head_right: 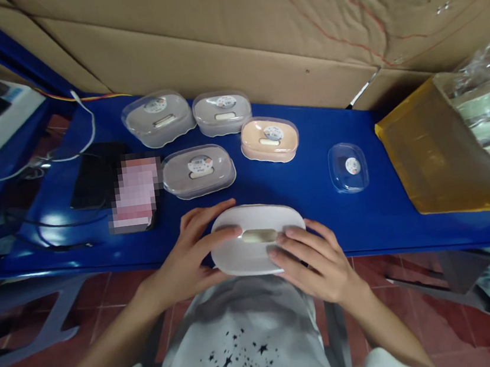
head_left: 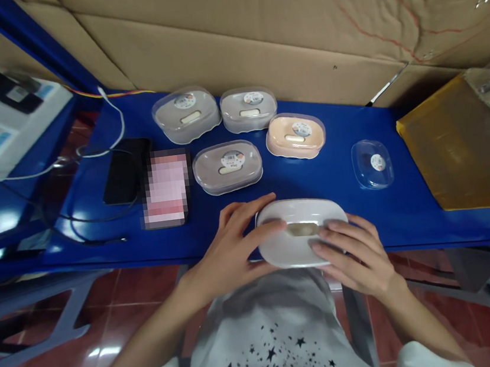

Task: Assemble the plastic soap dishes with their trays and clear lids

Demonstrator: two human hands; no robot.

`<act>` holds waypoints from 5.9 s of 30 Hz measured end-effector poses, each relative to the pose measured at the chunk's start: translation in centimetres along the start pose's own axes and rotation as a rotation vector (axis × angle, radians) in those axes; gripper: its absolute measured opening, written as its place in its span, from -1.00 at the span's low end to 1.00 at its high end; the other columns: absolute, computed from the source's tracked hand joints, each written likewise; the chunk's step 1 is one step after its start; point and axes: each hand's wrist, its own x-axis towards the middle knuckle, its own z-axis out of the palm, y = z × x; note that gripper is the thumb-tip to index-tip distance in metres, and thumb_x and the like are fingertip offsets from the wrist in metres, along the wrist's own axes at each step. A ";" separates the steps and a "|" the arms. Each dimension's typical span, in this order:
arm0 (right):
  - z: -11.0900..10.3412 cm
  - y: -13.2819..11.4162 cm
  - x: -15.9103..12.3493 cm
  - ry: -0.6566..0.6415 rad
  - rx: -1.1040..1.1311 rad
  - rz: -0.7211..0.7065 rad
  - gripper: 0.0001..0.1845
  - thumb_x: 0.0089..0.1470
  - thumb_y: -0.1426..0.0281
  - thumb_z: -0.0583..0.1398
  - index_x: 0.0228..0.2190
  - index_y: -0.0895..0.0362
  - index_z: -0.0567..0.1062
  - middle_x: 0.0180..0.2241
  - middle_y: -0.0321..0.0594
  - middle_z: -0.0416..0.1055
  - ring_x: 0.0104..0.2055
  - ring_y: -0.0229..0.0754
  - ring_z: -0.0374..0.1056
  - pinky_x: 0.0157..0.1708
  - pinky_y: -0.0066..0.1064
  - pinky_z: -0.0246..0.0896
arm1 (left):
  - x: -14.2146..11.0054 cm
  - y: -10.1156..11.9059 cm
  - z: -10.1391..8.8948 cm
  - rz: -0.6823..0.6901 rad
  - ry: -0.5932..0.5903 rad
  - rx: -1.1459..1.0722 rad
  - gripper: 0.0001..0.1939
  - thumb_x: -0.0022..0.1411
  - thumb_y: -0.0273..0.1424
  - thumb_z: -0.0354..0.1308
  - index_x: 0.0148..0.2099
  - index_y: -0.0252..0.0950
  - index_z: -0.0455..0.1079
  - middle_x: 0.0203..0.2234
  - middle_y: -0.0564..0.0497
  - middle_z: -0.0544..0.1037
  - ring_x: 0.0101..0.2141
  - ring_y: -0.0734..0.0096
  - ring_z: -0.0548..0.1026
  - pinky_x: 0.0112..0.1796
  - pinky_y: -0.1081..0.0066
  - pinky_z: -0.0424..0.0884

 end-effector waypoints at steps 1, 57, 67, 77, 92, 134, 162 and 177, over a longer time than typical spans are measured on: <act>0.0 0.0 -0.2 0.025 0.007 0.004 -0.50 0.29 0.44 0.39 0.22 0.03 0.57 0.30 -0.19 0.49 0.38 0.02 0.36 0.51 -0.01 0.19 | -0.1 -0.1 -0.2 0.000 -0.006 -0.030 -0.48 0.49 -0.10 0.28 0.35 -0.13 0.30 0.47 -0.32 0.25 0.41 -0.08 0.34 0.31 -0.11 0.35; 1.5 3.1 -0.6 -0.230 0.068 0.127 -0.52 0.34 0.30 0.35 0.24 -0.01 0.50 0.33 -0.08 0.47 0.45 0.13 0.31 0.36 0.16 0.36 | -0.2 -2.1 -0.1 0.094 -0.113 0.098 -0.77 0.44 -0.29 0.37 0.07 -0.18 0.49 0.21 -0.13 0.58 0.37 0.02 0.43 0.32 0.00 0.45; 2.4 2.0 -0.7 -0.287 -0.036 0.072 -0.46 0.37 0.31 0.33 0.32 0.03 0.45 0.37 -0.04 0.43 0.53 0.15 0.17 0.41 0.19 0.28 | -0.8 -1.9 0.2 0.125 -0.165 0.234 -0.79 0.46 -0.34 0.33 0.10 -0.19 0.52 0.22 -0.13 0.58 0.38 -0.02 0.41 0.37 -0.07 0.38; -4.0 11.6 -3.3 0.033 -0.431 0.730 -0.15 0.31 -0.08 0.29 0.45 0.02 0.30 0.51 0.24 0.13 0.52 0.50 0.12 0.33 0.50 0.14 | -0.8 -0.8 -0.1 0.143 -0.109 0.247 -0.72 0.43 -0.35 0.36 0.14 -0.13 0.51 0.22 -0.08 0.59 0.34 0.07 0.47 0.47 -0.17 0.15; -0.8 4.3 0.5 -0.077 0.357 0.215 -0.42 0.18 0.30 0.41 0.19 0.03 0.44 0.29 0.01 0.36 0.41 0.22 0.34 0.35 0.12 0.38 | 0.7 -1.4 -0.9 0.100 0.047 0.167 -0.46 0.44 -0.22 0.36 0.37 -0.02 0.33 0.40 -0.16 0.37 0.42 0.07 0.35 0.39 -0.07 0.34; 2.6 5.0 0.2 -0.294 -0.005 0.005 -0.14 0.44 0.24 0.26 0.55 -0.14 -0.01 0.52 -0.17 0.18 0.63 0.11 -0.15 0.44 0.20 0.24 | 0.1 -2.5 0.9 0.174 0.010 0.213 -0.67 0.48 -0.32 0.33 0.22 -0.18 0.45 0.23 -0.17 0.55 0.38 0.02 0.41 0.22 0.04 0.55; 3.4 4.8 0.5 -0.271 0.010 -0.003 -0.11 0.41 0.18 0.29 0.55 -0.21 -0.01 0.56 -0.21 0.08 0.62 0.16 -0.08 0.47 0.24 0.18 | -1.4 -3.8 0.3 0.140 -0.033 0.098 -0.62 0.50 -0.36 0.29 0.28 -0.30 0.41 0.36 -0.29 0.43 0.44 0.04 0.35 0.30 0.09 0.54; 3.6 4.7 0.5 -0.234 0.025 0.024 -0.19 0.46 0.22 0.20 0.55 -0.25 -0.02 0.58 -0.23 0.03 0.60 0.20 0.00 0.42 0.29 0.23 | -1.1 -3.7 0.6 0.078 -0.033 0.118 -0.49 0.49 -0.30 0.29 0.40 -0.10 0.32 0.41 -0.20 0.34 0.40 0.01 0.40 0.26 -0.05 0.56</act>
